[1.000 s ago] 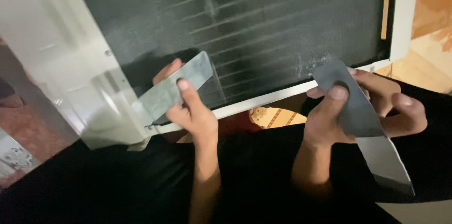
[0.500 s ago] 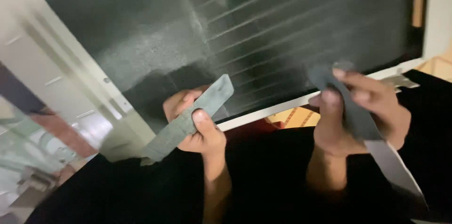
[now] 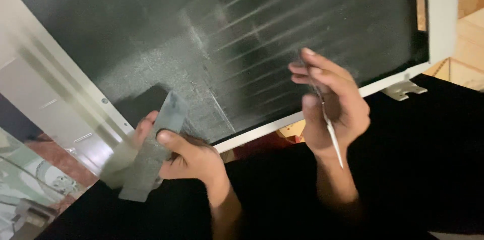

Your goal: The person scrubs a black mesh screen with two rectangular abrasive pads, then uses a thin metal tool to scrape the surface. The person alternates between scrubbing and scraping across different areas of the screen.

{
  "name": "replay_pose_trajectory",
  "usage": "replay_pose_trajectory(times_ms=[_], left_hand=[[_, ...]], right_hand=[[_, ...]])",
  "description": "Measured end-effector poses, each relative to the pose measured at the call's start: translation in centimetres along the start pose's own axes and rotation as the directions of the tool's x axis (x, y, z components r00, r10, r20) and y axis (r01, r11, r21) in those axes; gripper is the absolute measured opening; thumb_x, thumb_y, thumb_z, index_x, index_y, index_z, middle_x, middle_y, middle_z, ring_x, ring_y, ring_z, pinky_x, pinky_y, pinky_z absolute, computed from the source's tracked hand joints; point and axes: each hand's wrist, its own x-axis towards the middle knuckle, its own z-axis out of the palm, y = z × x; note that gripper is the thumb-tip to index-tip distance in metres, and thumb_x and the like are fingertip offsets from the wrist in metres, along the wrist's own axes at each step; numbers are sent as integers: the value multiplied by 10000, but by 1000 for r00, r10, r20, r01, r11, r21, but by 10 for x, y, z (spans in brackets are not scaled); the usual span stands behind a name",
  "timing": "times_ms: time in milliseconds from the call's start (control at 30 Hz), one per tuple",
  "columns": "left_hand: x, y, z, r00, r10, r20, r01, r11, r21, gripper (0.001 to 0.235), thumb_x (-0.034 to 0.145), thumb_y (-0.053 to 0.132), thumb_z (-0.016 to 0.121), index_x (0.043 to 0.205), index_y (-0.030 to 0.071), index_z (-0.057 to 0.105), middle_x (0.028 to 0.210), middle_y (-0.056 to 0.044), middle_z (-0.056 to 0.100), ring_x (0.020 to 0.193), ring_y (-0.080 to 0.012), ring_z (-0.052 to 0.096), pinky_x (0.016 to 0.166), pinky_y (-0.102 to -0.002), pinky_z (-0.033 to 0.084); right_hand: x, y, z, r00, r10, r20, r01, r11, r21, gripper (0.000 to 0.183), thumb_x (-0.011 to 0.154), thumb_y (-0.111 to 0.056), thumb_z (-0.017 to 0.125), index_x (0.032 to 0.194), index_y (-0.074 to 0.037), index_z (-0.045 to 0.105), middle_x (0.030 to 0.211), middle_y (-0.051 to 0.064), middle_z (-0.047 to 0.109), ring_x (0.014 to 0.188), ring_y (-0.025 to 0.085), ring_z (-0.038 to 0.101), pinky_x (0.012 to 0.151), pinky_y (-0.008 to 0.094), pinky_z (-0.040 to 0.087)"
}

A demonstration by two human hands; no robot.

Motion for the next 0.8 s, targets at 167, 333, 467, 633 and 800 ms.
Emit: replay_pose_trajectory(times_ms=[167, 333, 467, 633, 800], left_hand=[[2, -9, 9, 998, -11, -55, -1, 980, -200, 446, 1120, 307, 397, 1272, -105, 479, 1204, -245, 593, 1115, -324, 641, 1027, -399, 542], [0, -17, 14, 984, -179, -4, 160, 889, -429, 437, 1083, 247, 455, 1342, -105, 463, 1289, -262, 580, 1208, -299, 627, 1099, -379, 526], [1, -21, 16, 976, -216, -35, 187, 904, -384, 425, 1062, 224, 483, 1338, -95, 538, 1259, -229, 660, 1120, -258, 673, 1008, -333, 551], [4, -26, 19, 982, -187, -41, 161, 921, -355, 420, 1049, 234, 493, 1294, -95, 581, 1205, -213, 693, 1057, -253, 704, 942, -327, 585], [3, -38, 21, 985, -169, -22, 143, 892, -430, 381, 1048, 184, 515, 1301, -96, 570, 1199, -210, 682, 1045, -244, 691, 948, -325, 574]], right_hand=[[2, -4, 4, 998, 64, 24, -65, 996, 57, 259, 1027, 33, 568, 1277, 32, 501, 1420, 268, 566, 1167, 344, 715, 1000, 381, 647], [1, -1, 3, 998, 47, 32, -50, 995, 88, 266, 998, 79, 579, 1257, 60, 520, 1380, 286, 586, 1093, 327, 739, 939, 346, 649], [0, 3, 4, 999, 32, 40, -34, 998, 60, 269, 991, 81, 585, 1250, 78, 511, 1357, 288, 588, 1022, 313, 743, 897, 343, 659], [1, 1, 4, 999, 36, 36, -38, 997, 74, 260, 979, 92, 591, 1231, 96, 530, 1348, 298, 595, 973, 308, 745, 867, 332, 648], [0, 1, 5, 998, 27, 50, -30, 997, 71, 249, 1010, 17, 598, 1236, 90, 524, 1339, 303, 593, 951, 298, 731, 860, 339, 645]])
